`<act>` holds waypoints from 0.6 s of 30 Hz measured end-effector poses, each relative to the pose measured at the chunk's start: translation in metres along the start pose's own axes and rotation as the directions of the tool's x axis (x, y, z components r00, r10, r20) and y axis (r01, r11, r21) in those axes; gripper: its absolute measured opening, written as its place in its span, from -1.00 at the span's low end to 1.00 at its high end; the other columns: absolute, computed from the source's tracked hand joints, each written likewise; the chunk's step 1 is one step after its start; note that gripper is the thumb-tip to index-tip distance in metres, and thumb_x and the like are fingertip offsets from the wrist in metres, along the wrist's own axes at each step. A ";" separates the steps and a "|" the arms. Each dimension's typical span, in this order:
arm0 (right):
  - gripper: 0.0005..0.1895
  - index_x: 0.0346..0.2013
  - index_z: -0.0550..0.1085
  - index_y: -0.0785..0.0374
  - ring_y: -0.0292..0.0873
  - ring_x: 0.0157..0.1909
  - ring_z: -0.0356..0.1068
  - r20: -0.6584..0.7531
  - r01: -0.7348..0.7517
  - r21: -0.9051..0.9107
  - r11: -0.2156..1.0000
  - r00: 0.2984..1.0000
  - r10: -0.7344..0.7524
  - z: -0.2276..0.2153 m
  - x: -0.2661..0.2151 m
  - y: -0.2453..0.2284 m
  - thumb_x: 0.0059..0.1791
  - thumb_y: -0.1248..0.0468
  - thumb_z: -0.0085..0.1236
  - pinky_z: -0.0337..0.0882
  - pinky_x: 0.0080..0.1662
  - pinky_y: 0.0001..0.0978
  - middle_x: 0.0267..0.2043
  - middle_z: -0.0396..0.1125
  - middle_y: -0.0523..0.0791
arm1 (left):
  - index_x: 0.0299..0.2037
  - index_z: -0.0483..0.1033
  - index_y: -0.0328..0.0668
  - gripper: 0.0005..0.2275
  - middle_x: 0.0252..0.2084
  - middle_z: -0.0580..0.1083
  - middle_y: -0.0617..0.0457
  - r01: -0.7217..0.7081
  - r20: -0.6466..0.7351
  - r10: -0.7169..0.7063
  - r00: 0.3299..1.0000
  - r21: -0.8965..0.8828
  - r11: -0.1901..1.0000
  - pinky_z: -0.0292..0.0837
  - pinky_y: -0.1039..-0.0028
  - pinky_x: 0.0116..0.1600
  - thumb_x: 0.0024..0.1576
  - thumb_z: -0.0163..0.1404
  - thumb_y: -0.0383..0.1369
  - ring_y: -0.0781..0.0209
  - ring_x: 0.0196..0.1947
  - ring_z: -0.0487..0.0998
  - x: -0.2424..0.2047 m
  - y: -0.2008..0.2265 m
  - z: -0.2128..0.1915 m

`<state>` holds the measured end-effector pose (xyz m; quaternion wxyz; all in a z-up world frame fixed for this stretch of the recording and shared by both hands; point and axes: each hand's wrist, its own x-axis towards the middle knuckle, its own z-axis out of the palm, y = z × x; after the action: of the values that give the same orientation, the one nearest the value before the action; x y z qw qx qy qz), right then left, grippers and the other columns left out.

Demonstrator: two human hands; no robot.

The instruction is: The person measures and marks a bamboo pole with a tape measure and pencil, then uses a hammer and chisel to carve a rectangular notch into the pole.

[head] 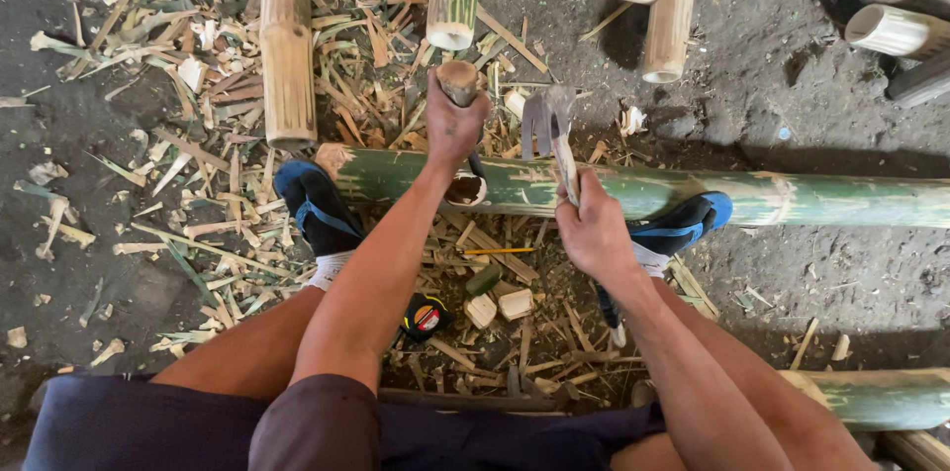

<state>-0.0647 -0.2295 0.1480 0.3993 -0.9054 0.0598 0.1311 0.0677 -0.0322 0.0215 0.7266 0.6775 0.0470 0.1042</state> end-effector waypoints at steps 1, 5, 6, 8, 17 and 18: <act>-0.88 -0.15 0.32 0.30 0.11 -0.54 0.43 0.005 0.018 -0.006 1.000 1.000 -0.018 -0.004 0.001 -0.004 0.04 0.36 -0.13 0.37 -0.49 -0.02 -0.47 0.39 0.11 | 0.06 0.28 -0.26 -0.61 -0.21 0.44 -0.03 -0.070 0.008 0.070 0.997 -0.027 0.997 0.53 0.43 -0.33 0.04 0.08 -0.38 0.29 -0.38 0.47 -0.002 -0.002 0.000; -0.88 -0.14 0.33 0.37 0.06 -0.48 0.44 -0.148 0.395 -0.140 0.908 0.898 -0.414 -0.012 0.007 -0.017 0.03 0.41 -0.04 0.39 -0.44 -0.11 -0.43 0.39 0.12 | 0.02 0.29 -0.26 -0.60 -0.27 0.44 -0.02 -0.022 0.087 0.016 0.996 0.065 0.998 0.60 0.41 -0.36 0.00 0.09 -0.37 0.26 -0.44 0.48 -0.003 -0.006 0.003; -0.88 -0.14 0.32 0.38 0.07 -0.48 0.44 -0.141 0.394 -0.157 0.906 0.899 -0.415 -0.013 0.010 -0.020 0.03 0.41 -0.04 0.38 -0.44 -0.08 -0.45 0.38 0.12 | 0.02 0.29 -0.25 -0.60 -0.28 0.45 -0.01 -0.039 0.091 0.029 0.995 0.110 0.993 0.63 0.42 -0.36 -0.01 0.08 -0.36 0.27 -0.45 0.50 -0.005 -0.008 0.006; -0.86 -0.13 0.29 0.41 0.09 -0.48 0.42 -0.131 0.386 -0.190 0.903 0.901 -0.413 -0.013 0.016 -0.027 0.04 0.42 -0.05 0.36 -0.45 -0.03 -0.48 0.36 0.10 | 0.02 0.29 -0.27 -0.55 -0.27 0.46 -0.01 -0.118 0.088 0.104 0.991 0.168 0.979 0.65 0.40 -0.34 -0.04 0.16 -0.33 0.25 -0.42 0.55 -0.011 -0.011 0.011; -0.80 -0.07 0.20 0.39 0.01 -0.64 0.38 0.050 0.309 -0.451 0.837 0.945 -0.322 -0.059 0.035 -0.099 0.05 0.40 -0.08 0.38 -0.65 -0.15 -0.56 0.32 0.04 | 0.05 0.38 -0.24 -0.58 -0.19 0.57 -0.05 -0.154 0.137 0.137 0.981 0.121 0.981 0.63 0.39 -0.19 -0.01 0.22 -0.38 0.22 -0.29 0.62 -0.033 -0.003 0.023; -0.80 -0.04 0.20 0.41 -0.03 -0.59 0.41 -0.035 0.354 -0.400 0.845 0.916 -0.400 -0.069 0.032 -0.102 0.07 0.40 -0.09 0.40 -0.61 -0.19 -0.51 0.34 0.03 | 0.04 0.39 -0.23 -0.57 -0.17 0.56 -0.05 -0.212 0.124 0.195 0.973 0.147 0.966 0.63 0.40 -0.15 -0.03 0.22 -0.39 0.23 -0.24 0.62 -0.035 -0.002 0.028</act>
<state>0.0006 -0.2118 0.2560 0.2274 -0.9660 -0.1233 0.0058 0.0400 -0.0667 0.0187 0.6572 0.7391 -0.0541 0.1374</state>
